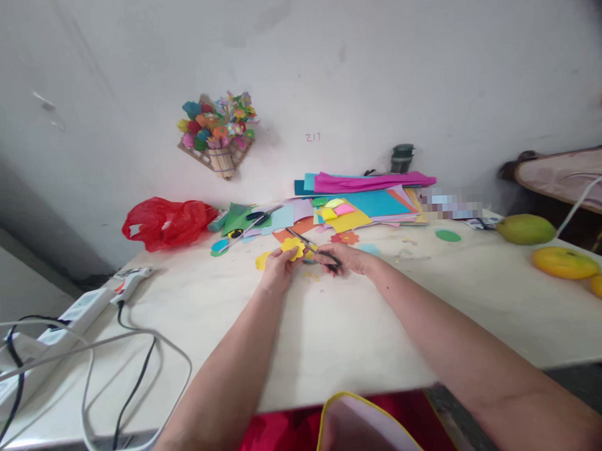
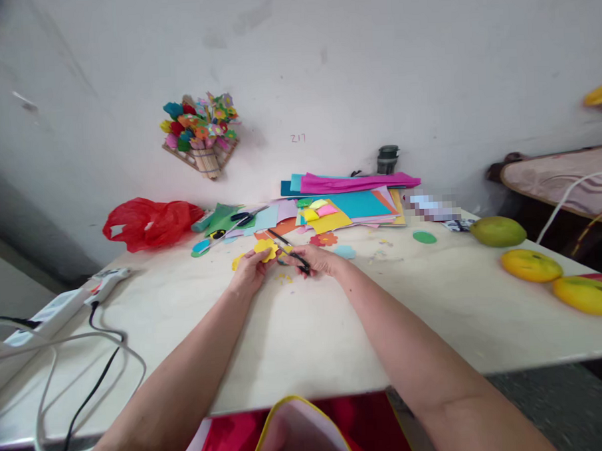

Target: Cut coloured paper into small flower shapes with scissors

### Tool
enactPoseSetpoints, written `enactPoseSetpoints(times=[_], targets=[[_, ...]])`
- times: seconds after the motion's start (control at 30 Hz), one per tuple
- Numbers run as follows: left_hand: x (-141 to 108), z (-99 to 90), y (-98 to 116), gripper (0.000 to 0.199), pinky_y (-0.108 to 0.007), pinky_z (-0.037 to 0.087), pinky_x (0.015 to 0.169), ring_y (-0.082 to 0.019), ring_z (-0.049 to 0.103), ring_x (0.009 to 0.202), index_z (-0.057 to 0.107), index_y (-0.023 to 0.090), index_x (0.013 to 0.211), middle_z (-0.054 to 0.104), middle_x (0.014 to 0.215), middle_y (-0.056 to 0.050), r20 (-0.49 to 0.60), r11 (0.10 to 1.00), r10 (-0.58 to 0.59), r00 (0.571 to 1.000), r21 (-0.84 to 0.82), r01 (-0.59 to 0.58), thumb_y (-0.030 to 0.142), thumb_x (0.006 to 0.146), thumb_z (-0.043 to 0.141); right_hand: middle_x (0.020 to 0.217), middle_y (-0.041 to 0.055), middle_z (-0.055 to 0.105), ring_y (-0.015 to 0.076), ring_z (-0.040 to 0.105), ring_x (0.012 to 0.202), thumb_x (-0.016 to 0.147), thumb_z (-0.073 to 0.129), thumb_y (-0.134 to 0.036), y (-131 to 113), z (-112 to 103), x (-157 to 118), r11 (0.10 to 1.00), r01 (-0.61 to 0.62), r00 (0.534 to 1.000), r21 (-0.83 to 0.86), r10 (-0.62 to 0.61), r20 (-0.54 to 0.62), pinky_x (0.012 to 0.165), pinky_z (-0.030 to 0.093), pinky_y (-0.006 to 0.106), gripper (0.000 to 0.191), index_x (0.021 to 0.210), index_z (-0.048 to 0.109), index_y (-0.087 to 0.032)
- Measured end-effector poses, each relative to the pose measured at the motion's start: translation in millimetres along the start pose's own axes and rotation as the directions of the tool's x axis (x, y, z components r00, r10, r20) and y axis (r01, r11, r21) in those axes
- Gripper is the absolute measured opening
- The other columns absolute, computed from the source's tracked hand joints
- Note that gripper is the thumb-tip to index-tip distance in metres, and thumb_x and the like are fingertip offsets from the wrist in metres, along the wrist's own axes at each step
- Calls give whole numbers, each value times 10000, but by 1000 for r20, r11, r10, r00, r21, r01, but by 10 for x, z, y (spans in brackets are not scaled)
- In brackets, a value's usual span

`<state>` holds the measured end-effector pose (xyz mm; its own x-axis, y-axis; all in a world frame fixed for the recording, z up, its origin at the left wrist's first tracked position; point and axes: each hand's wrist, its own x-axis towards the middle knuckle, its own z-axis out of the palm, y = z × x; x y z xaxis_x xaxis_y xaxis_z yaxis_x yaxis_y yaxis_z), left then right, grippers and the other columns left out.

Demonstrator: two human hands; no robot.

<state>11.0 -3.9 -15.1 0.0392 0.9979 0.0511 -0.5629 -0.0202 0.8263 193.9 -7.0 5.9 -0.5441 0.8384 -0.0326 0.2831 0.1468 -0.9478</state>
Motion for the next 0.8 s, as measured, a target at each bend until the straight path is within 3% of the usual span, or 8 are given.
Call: enactPoseSetpoints(times=[0.8], targets=[[-4, 25, 11, 91, -261, 559, 713, -187, 680, 749, 662, 61, 756, 699, 807, -109, -18, 1000, 1, 1000, -28, -2, 32, 673, 638, 568, -26, 557, 61, 494, 416, 769, 583, -472, -24, -15, -22, 1000, -10, 1000, -4, 11, 13, 322, 289, 163, 323, 751, 482, -166]])
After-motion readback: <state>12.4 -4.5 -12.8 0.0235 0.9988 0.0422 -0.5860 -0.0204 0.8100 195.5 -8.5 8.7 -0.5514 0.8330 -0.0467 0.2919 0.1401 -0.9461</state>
